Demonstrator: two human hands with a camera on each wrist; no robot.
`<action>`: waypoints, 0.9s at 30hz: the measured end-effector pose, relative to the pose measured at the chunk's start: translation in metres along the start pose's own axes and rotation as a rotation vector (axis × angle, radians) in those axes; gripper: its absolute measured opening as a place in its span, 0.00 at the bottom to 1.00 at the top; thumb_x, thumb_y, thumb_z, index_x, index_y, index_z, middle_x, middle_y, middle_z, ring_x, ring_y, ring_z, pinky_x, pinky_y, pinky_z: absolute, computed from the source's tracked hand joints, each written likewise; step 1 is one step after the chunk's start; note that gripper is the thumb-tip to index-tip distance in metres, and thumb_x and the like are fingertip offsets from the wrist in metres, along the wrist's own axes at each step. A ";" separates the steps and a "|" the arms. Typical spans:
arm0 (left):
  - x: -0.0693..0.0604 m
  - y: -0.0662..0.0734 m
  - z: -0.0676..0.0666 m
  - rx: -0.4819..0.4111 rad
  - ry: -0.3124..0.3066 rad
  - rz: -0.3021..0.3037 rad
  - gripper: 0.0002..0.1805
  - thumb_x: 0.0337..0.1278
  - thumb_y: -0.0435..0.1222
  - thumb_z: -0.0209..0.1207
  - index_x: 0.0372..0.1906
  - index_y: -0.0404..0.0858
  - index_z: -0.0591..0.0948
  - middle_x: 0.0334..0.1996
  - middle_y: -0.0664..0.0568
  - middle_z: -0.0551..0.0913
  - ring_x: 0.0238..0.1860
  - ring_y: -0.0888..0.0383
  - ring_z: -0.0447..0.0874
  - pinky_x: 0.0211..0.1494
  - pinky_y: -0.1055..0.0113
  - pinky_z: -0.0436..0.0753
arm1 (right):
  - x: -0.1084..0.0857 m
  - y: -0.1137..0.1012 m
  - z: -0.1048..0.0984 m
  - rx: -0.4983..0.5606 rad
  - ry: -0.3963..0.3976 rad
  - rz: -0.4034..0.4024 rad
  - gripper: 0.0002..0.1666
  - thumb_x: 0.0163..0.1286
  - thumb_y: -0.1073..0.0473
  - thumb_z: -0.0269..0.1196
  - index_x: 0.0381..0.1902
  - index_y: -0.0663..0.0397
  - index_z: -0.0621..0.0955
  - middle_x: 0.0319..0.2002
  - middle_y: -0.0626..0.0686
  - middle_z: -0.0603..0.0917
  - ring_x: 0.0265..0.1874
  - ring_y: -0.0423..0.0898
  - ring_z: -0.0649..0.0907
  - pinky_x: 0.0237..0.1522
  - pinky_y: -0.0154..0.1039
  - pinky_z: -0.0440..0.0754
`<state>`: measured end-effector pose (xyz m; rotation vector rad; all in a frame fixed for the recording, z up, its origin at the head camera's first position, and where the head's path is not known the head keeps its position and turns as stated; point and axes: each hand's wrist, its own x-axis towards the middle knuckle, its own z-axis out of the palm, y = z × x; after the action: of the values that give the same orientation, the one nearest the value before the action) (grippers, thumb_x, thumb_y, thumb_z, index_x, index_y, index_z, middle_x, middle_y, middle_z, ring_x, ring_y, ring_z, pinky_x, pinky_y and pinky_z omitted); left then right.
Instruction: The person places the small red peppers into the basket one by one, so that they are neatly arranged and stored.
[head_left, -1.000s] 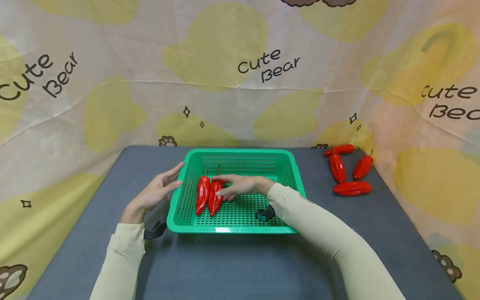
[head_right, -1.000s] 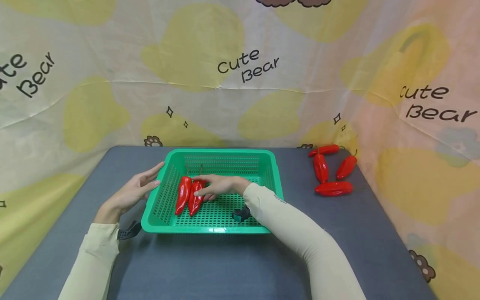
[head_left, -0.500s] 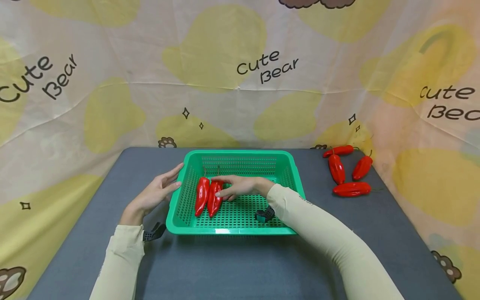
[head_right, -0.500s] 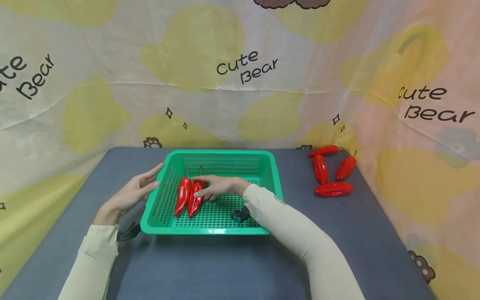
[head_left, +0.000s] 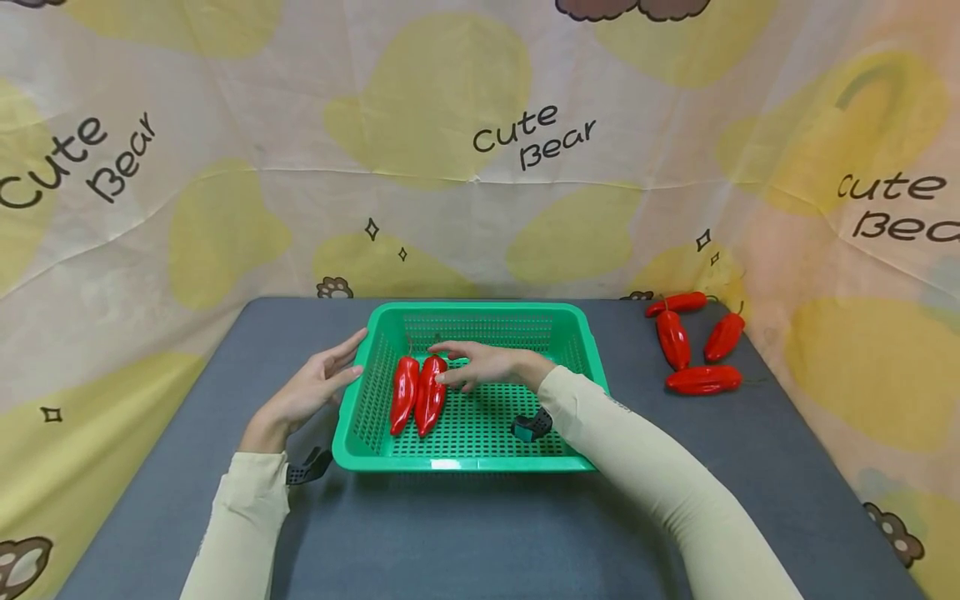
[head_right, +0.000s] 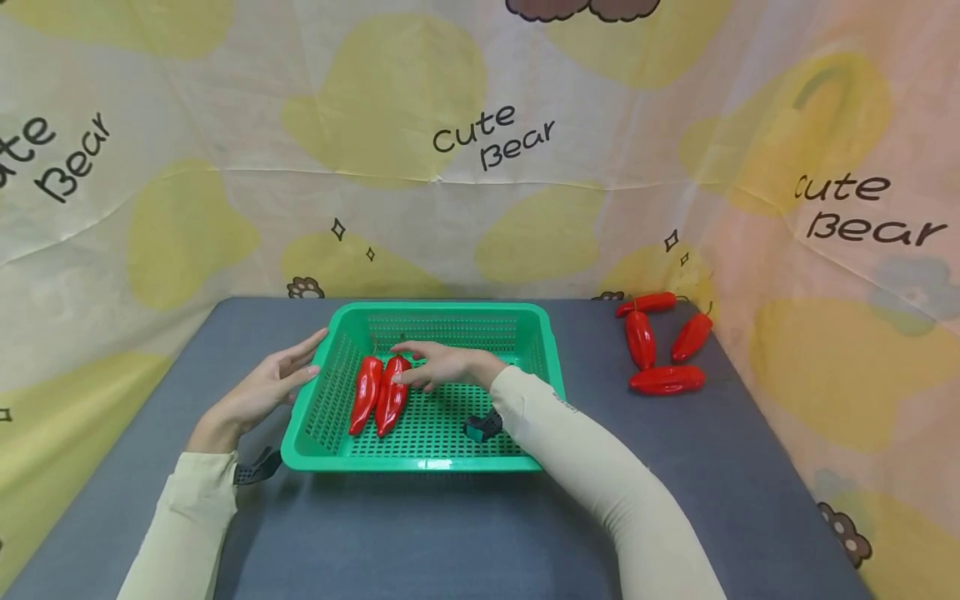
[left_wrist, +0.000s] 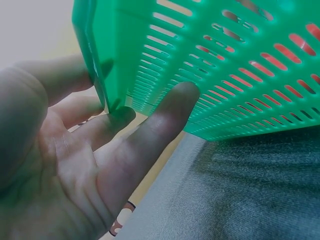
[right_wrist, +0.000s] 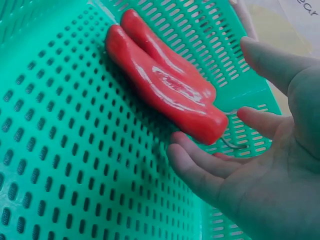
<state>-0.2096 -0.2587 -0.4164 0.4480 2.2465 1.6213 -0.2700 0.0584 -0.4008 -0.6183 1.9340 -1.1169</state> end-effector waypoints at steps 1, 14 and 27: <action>0.000 0.000 0.000 0.002 0.000 0.000 0.38 0.79 0.42 0.50 0.83 0.49 0.46 0.83 0.43 0.48 0.56 0.75 0.80 0.43 0.56 0.89 | -0.001 0.000 -0.001 0.000 0.010 0.001 0.41 0.77 0.52 0.59 0.81 0.44 0.56 0.80 0.60 0.53 0.67 0.59 0.76 0.66 0.53 0.78; 0.003 0.001 0.001 0.017 0.004 0.007 0.38 0.79 0.42 0.50 0.83 0.50 0.47 0.83 0.44 0.48 0.54 0.74 0.81 0.41 0.56 0.89 | -0.015 -0.004 -0.020 0.005 0.101 -0.043 0.40 0.77 0.49 0.59 0.80 0.45 0.58 0.78 0.62 0.57 0.70 0.60 0.74 0.70 0.56 0.74; 0.000 0.002 0.000 0.057 0.013 -0.004 0.38 0.78 0.44 0.51 0.83 0.51 0.47 0.82 0.44 0.48 0.61 0.72 0.77 0.41 0.57 0.89 | -0.037 -0.016 -0.038 0.172 0.172 -0.212 0.35 0.80 0.55 0.54 0.79 0.48 0.59 0.79 0.62 0.56 0.72 0.67 0.69 0.73 0.60 0.68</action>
<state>-0.2094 -0.2579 -0.4146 0.4485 2.3066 1.5652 -0.2806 0.0958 -0.3608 -0.6624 1.9221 -1.4958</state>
